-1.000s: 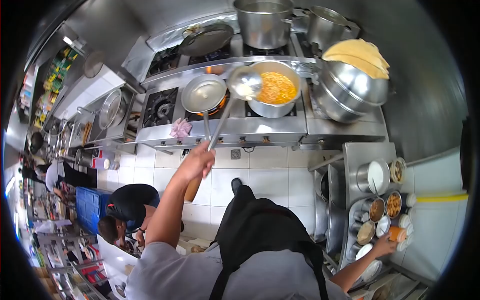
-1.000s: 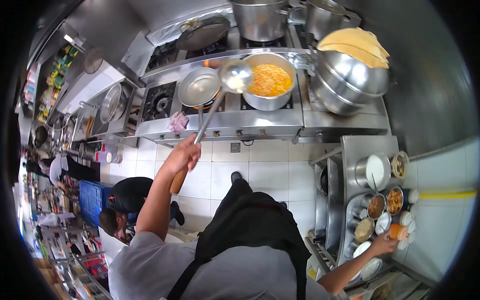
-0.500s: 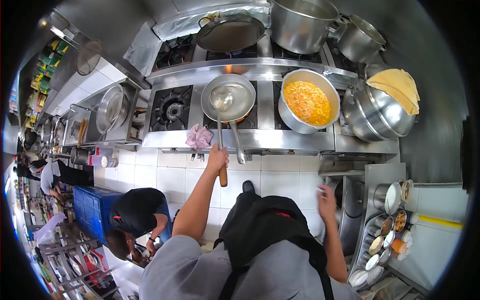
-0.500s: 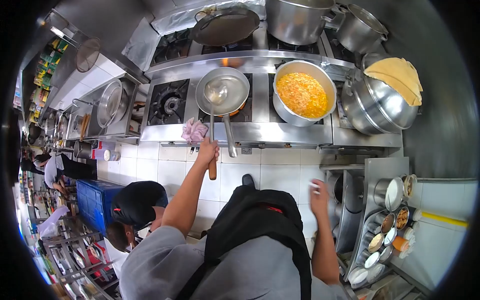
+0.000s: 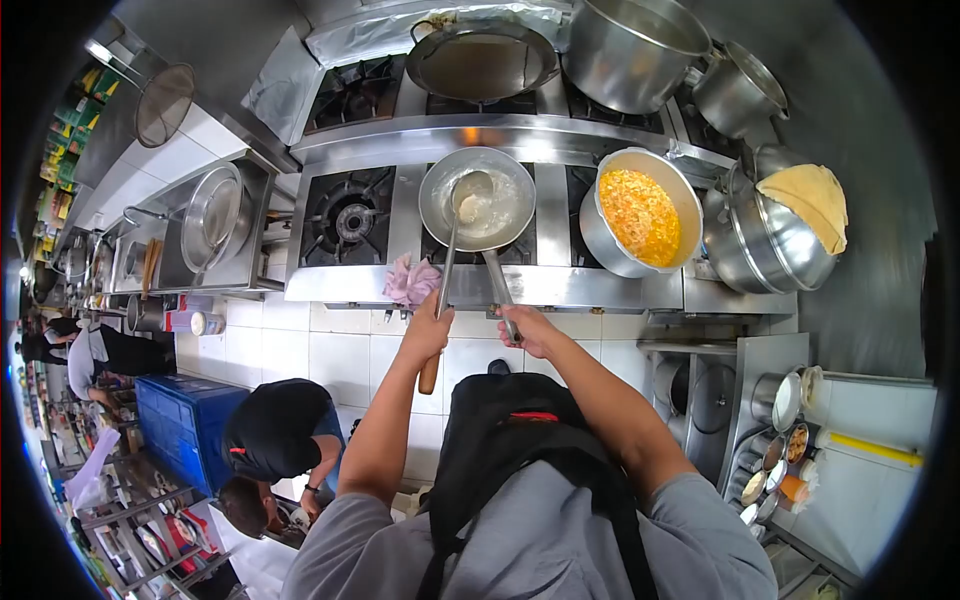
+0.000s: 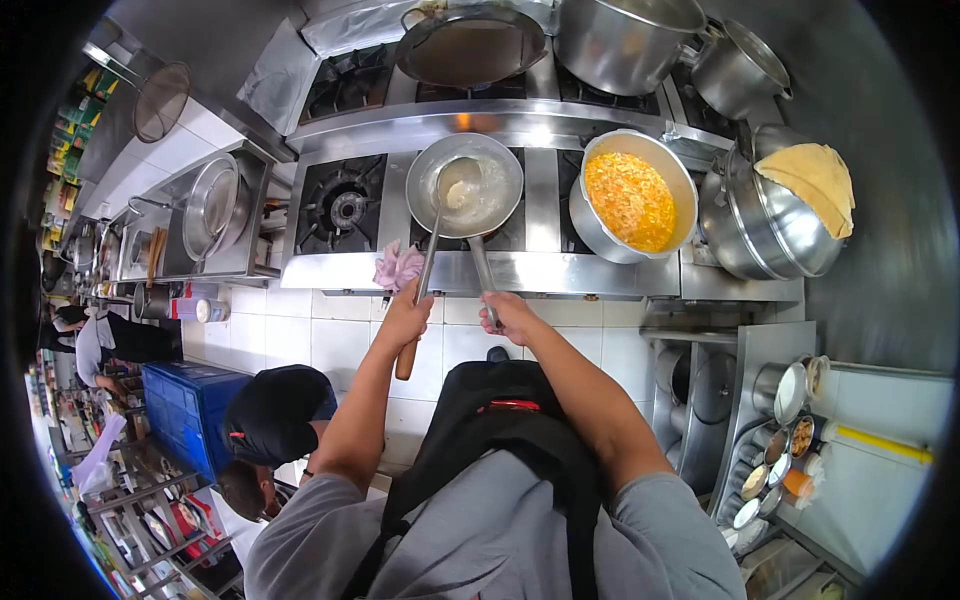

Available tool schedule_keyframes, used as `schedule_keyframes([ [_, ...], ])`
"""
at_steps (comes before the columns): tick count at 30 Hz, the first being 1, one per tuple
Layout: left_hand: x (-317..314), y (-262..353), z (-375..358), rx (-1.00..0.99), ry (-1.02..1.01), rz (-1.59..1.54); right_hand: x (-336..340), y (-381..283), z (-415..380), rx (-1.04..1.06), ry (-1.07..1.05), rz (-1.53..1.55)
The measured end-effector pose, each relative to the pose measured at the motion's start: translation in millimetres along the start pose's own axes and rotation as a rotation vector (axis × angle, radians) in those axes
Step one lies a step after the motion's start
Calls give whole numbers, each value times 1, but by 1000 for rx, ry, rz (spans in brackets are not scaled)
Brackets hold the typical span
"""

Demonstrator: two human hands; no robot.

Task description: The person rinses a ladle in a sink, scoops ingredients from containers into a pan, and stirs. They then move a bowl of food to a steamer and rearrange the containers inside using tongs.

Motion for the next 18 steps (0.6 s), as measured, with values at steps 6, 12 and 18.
schedule_keyframes([
  [6,10,-25,13,-159,346,390,19,-22,-10,87,171,-275],
  [12,3,-16,15,87,-137,-383,31,-37,-20,42,112,-279],
  [18,13,-17,14,-373,293,282,67,-29,-39,-5,77,-153],
])
Point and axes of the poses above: each hand's wrist, its own z-axis towards the middle knuckle, its own x-axis out of the back of the hand, y = z × x, the point moved 4 cm from there along z, towards the middle knuckle, and after that the axes turned 12 degrees about z, right-handed, at the moved point
